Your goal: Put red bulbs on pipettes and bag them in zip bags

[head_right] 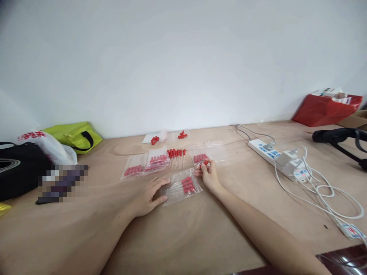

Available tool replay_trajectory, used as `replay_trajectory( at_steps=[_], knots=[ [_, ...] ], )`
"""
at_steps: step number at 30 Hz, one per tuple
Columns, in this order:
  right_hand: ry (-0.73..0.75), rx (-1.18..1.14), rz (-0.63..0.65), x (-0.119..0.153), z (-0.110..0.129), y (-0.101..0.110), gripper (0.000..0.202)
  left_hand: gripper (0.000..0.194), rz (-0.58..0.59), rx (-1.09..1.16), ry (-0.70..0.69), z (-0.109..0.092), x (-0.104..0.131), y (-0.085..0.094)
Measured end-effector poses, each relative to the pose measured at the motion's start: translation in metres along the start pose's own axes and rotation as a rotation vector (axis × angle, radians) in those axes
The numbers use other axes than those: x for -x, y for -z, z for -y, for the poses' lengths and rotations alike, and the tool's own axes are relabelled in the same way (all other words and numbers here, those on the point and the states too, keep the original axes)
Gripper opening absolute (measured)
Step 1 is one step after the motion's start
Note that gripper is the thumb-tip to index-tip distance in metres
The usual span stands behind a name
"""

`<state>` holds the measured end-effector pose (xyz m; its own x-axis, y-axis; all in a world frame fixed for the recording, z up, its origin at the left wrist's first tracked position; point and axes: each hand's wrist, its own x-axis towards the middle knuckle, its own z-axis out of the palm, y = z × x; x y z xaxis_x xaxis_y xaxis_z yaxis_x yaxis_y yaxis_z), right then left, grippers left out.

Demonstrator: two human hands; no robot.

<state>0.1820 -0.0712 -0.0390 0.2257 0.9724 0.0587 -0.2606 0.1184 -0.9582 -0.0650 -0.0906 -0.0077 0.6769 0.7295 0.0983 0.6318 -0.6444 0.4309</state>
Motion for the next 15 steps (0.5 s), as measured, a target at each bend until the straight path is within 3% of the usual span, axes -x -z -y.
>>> replay_trajectory(
  at_steps=[5,15],
  knots=[
    [-0.065,-0.022,0.132,0.01,0.003,-0.001,0.044,0.045,0.002,0.002,-0.001,0.001,0.0,0.0],
    [-0.04,0.178,0.055,0.002,-0.01,-0.004,0.038,0.044,0.012,-0.006,0.012,-0.001,0.0,0.001]
  ],
)
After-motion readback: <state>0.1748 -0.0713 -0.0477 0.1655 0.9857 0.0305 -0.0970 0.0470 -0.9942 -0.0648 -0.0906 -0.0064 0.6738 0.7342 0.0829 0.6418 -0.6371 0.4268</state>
